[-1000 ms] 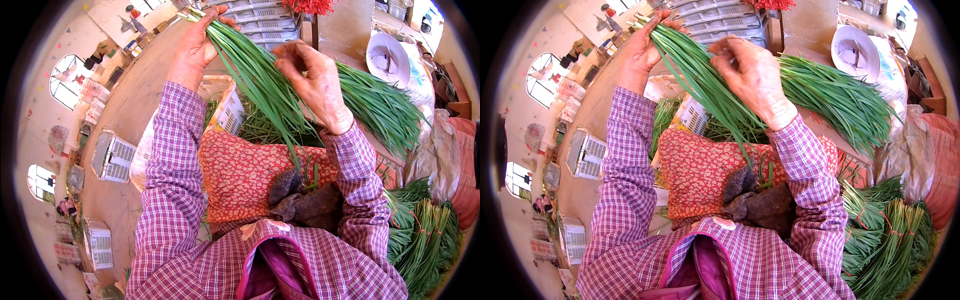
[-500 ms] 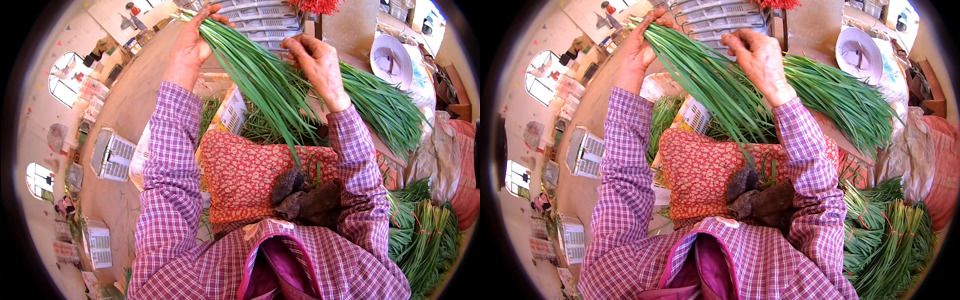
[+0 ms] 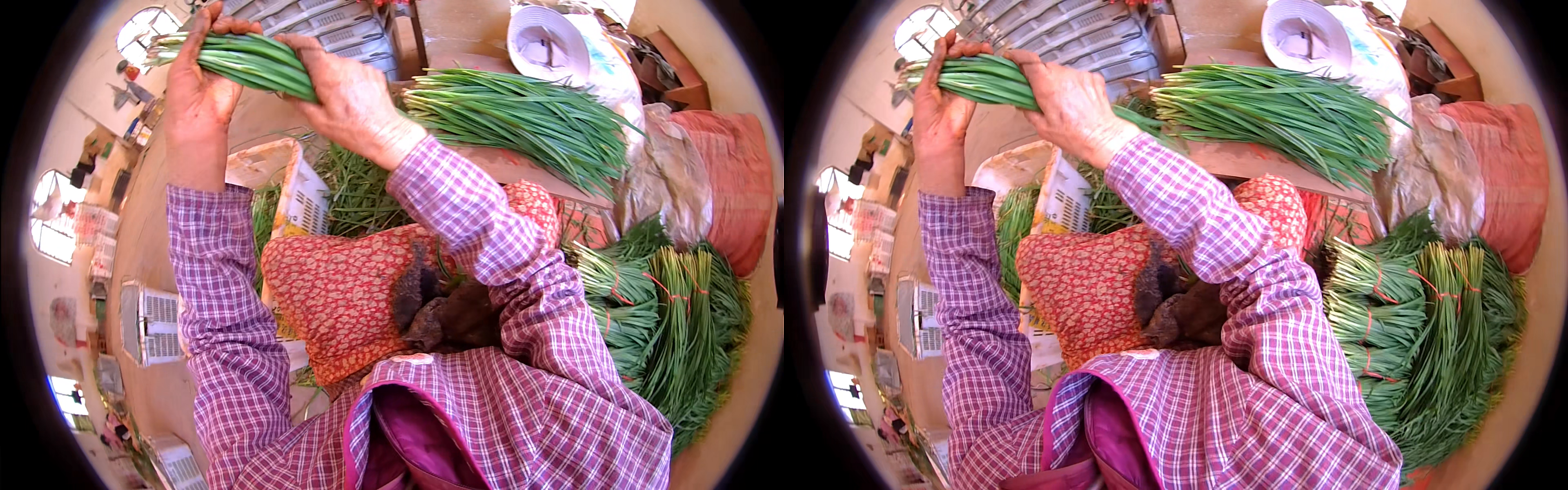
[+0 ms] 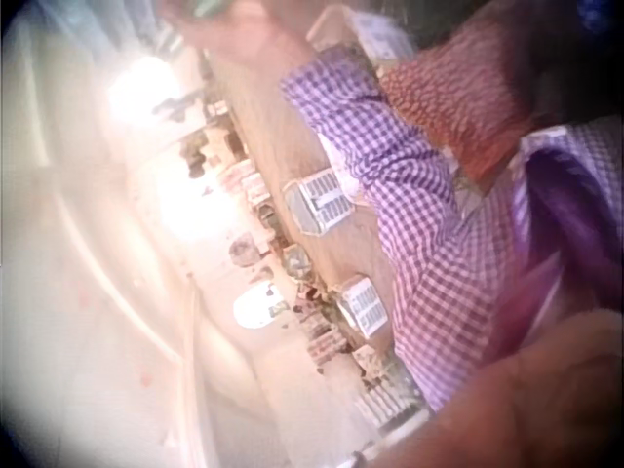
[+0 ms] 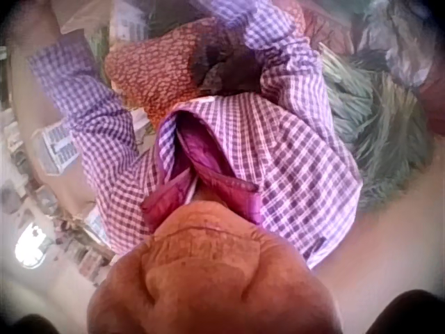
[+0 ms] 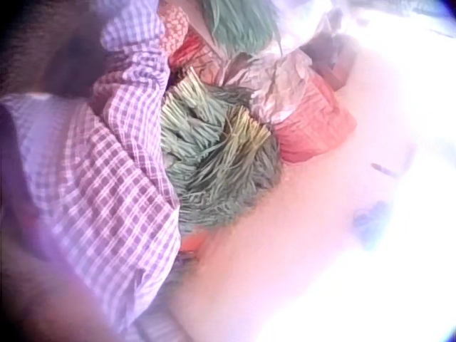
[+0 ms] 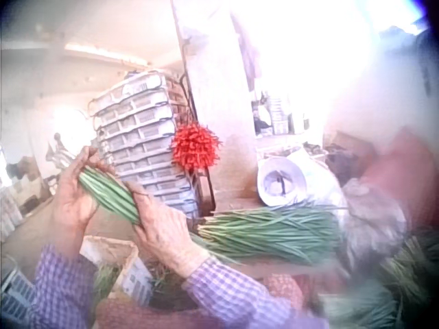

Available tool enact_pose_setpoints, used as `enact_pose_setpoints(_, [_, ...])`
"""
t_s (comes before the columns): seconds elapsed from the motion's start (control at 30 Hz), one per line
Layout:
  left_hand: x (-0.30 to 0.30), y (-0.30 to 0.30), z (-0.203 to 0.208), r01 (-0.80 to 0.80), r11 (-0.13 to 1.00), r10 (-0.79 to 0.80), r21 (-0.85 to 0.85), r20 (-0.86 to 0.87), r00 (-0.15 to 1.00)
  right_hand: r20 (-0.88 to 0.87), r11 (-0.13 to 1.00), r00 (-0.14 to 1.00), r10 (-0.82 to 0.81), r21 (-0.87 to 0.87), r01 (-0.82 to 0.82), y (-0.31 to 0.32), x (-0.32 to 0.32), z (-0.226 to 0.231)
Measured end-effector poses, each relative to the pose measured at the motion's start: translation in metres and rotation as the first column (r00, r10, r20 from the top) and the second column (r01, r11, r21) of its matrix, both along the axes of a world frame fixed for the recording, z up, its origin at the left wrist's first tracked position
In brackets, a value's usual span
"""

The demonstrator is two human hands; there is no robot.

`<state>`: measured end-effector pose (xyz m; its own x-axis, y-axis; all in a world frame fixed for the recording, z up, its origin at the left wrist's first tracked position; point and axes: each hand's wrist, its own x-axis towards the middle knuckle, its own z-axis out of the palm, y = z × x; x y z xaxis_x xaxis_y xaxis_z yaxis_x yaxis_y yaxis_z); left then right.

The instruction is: The person bundles green chives by hand, gathering a handful from a white basket, aligning the stems, and tying them together with a red ribbon.

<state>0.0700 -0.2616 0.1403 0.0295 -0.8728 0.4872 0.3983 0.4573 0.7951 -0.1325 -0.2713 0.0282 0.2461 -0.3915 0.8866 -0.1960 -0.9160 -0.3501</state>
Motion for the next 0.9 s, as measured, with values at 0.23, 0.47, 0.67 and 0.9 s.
enact_pose_setpoints(0.23, [-0.007,-0.046,-0.011,0.027,0.984,-0.042,-0.176,-0.086,0.995,-0.373,0.906,0.840,-0.393,-0.311,0.286,-0.038,-0.163,0.077])
enact_pose_setpoints(0.47, [-0.082,-0.060,-0.124,-0.235,0.972,0.227,-0.024,0.360,0.905,-0.485,0.764,0.592,-0.644,-0.438,0.473,-0.116,-0.247,0.006])
enact_pose_setpoints(0.67, [-0.158,-0.056,-0.214,-0.462,0.879,0.331,-0.117,0.847,0.416,-0.640,0.851,0.611,-0.466,-0.134,0.508,-0.142,-0.217,-0.062])
enact_pose_setpoints(0.9, [-0.173,-0.072,-0.240,-0.547,0.777,0.410,-0.311,0.910,0.064,-0.664,0.903,0.691,-0.284,0.057,0.425,-0.165,-0.196,-0.121])
